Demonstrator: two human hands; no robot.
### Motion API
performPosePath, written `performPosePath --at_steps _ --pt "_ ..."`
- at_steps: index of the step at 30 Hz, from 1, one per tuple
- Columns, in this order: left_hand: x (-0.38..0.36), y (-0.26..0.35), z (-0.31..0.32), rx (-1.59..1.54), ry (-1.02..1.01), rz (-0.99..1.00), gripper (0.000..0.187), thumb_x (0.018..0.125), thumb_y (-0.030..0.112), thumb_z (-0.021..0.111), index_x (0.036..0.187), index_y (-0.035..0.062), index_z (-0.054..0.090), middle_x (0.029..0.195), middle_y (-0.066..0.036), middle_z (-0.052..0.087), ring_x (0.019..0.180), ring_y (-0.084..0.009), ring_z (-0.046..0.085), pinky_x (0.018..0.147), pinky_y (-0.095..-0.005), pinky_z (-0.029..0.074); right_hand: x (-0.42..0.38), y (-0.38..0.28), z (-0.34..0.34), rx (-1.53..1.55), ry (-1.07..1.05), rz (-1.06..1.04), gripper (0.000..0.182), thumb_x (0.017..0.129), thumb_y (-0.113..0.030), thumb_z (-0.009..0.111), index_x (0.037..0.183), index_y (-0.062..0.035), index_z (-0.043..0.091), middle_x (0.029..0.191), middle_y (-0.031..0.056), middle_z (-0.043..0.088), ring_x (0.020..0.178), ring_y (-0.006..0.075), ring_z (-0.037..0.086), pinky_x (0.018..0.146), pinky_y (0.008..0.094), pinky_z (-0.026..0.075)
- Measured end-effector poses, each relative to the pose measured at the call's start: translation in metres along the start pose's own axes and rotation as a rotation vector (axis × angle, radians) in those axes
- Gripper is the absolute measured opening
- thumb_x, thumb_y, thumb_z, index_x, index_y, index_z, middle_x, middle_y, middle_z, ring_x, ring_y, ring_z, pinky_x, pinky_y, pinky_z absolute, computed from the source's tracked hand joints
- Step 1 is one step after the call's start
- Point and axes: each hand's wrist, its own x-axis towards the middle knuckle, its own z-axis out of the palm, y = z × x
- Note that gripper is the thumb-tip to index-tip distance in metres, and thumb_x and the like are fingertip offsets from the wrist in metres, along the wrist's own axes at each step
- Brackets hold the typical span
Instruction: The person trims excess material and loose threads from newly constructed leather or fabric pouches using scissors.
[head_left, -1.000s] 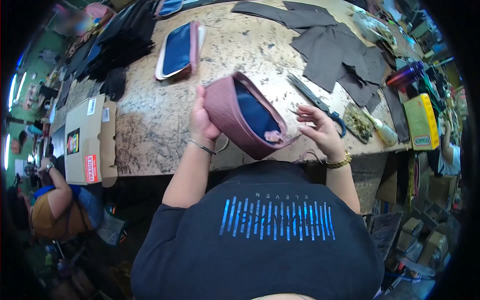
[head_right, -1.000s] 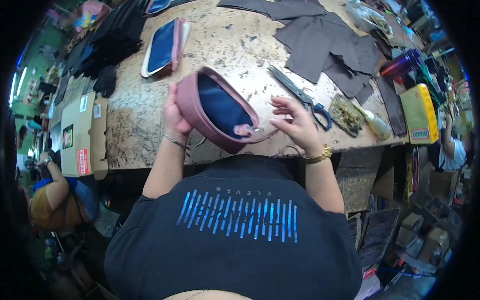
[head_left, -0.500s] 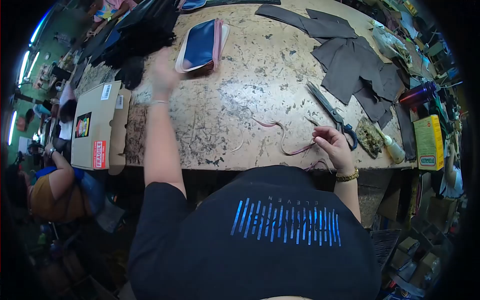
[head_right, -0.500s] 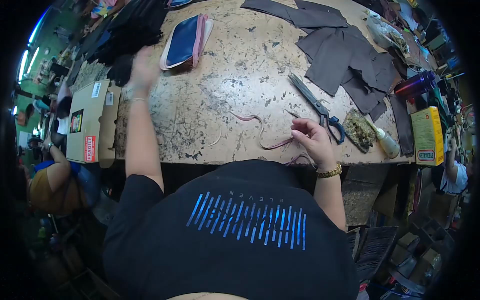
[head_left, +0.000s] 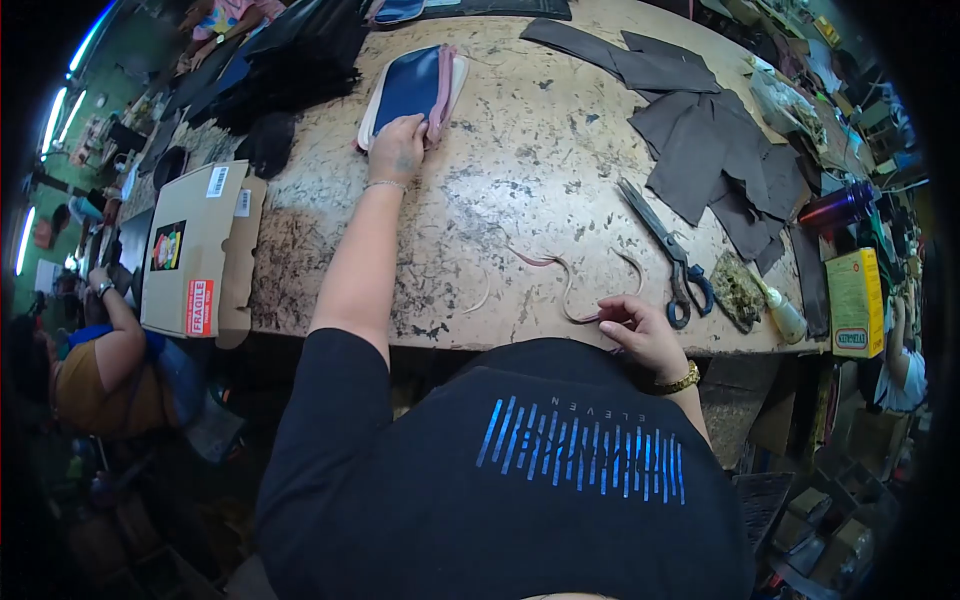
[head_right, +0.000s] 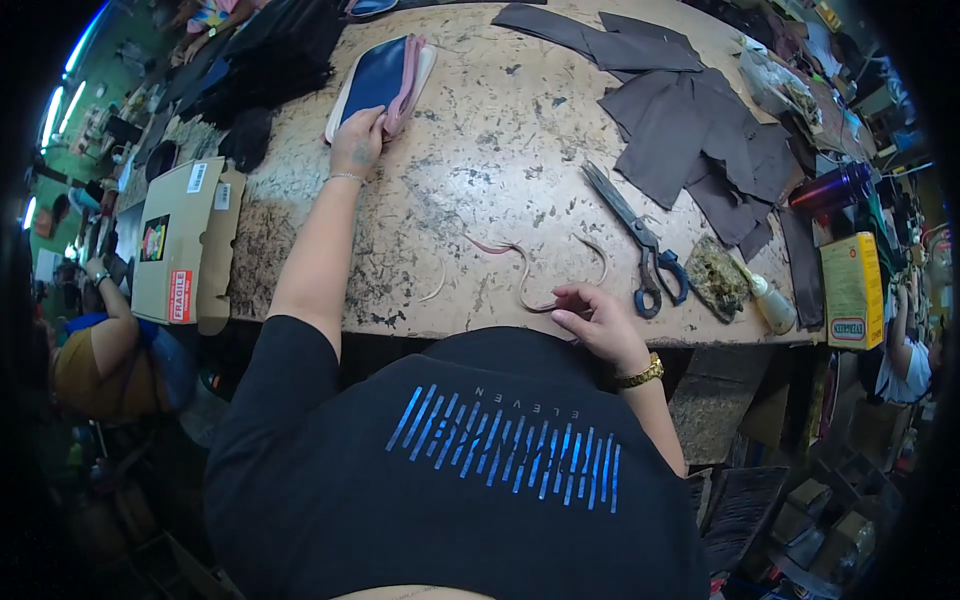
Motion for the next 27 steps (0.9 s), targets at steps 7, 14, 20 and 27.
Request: performPosePath --at_steps 7,14,20,27 --pt "0.043 0.002 -0.050 -0.654 0.699 -0.484 0.014 0.078 0.011 0.050 0.086 0.0020 0.056 0.086 -0.011 0.058 0.076 -0.0215 0.056 0.067 -0.0305 0.042 0.001 -0.003 -0.006 -0.357 0.115 -0.284 0.032 0.069 -0.013 0.062 0.098 -0.0041 0.053 0.086 0.0073 0.055 0.079 0.0189 0.053 0.070 0.0262 0.042" --pt "-0.078 0.058 -0.095 -1.802 0.401 -0.766 0.034 0.088 0.022 0.025 0.117 0.0037 0.030 0.122 -0.013 0.032 0.113 -0.0237 0.033 0.094 -0.0396 0.028 0.021 0.007 0.014 -0.933 0.005 -0.541 0.036 0.065 -0.024 0.063 0.099 -0.0195 0.054 0.118 0.0094 0.041 0.113 0.0264 0.033 0.091 0.0443 0.025" --pt "-0.195 0.107 -0.121 -0.909 -1.081 -1.086 0.032 0.082 0.029 0.045 0.098 0.0016 0.052 0.082 -0.005 0.058 0.071 -0.0149 0.056 0.060 -0.0260 0.045 0.016 0.025 -0.023 -1.019 0.230 -0.618 0.008 0.063 -0.011 0.057 0.070 -0.0081 0.053 0.075 0.0055 0.048 0.076 0.0244 0.046 0.067 0.0346 0.037" --pt "-0.112 0.088 -0.112 -0.474 -0.350 -0.691 0.033 0.075 0.032 0.053 0.075 -0.0012 0.057 0.060 -0.010 0.052 0.058 -0.0156 0.052 0.055 -0.0272 0.042 -0.016 -0.005 -0.069 -0.877 0.580 -0.427 0.019 0.064 -0.018 0.061 0.074 -0.0020 0.056 0.076 0.0103 0.051 0.076 0.0274 0.048 0.067 0.0361 0.039"
